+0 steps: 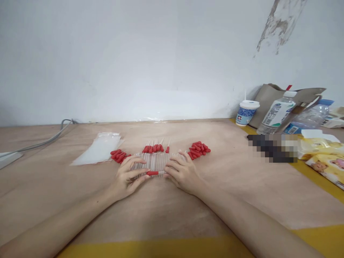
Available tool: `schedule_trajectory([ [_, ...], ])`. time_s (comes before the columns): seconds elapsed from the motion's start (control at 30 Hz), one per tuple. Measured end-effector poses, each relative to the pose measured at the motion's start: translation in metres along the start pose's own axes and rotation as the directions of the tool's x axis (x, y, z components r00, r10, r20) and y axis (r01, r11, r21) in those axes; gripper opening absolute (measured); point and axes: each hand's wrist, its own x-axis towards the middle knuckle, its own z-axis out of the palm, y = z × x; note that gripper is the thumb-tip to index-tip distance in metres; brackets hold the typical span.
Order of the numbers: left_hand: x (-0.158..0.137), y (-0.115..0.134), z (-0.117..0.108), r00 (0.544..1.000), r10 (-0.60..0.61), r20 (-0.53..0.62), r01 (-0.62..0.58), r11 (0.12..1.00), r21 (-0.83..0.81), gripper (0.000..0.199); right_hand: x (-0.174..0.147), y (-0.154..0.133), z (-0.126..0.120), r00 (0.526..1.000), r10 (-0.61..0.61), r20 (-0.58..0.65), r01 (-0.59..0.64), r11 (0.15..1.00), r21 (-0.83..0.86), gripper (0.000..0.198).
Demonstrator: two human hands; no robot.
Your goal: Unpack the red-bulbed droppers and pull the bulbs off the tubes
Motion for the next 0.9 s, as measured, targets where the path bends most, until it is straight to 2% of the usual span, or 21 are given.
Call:
schedule_trajectory([
  [0.17, 0.003, 0.007, 0.007, 0.989, 0.073, 0.131, -0.070, 0.997, -0.024, 0.039, 0.001, -0.003, 0.004, 0.999, -0.002, 0.048, -0.001, 0.999, 0.053, 0.011],
  [0.23, 0.003, 0.010, 0.013, 0.982, 0.118, 0.147, -0.115, 0.993, -0.029, 0.034, 0.001, -0.004, 0.004, 0.998, -0.008, 0.055, 0.004, 0.997, 0.074, 0.011],
  [0.3, 0.003, 0.011, 0.019, 0.981, 0.155, 0.114, -0.154, 0.988, -0.016, 0.024, 0.001, -0.007, 0.004, 0.998, -0.009, 0.064, 0.004, 0.996, 0.089, 0.012],
  [0.47, 0.001, 0.011, 0.022, 0.969, 0.243, 0.036, -0.245, 0.967, 0.068, 0.022, 0.003, -0.013, 0.005, 0.997, -0.020, 0.070, 0.012, 0.994, 0.112, 0.014],
  [0.63, 0.002, 0.012, 0.019, 0.961, 0.254, 0.109, -0.263, 0.961, 0.086, 0.017, 0.004, -0.014, 0.006, 0.996, -0.071, 0.053, 0.061, 0.983, 0.174, 0.015],
  [0.9, 0.003, 0.015, 0.014, 0.955, 0.231, 0.187, -0.228, 0.973, -0.038, 0.016, 0.003, -0.017, 0.001, 0.992, -0.117, 0.054, 0.109, 0.986, 0.130, 0.018],
])
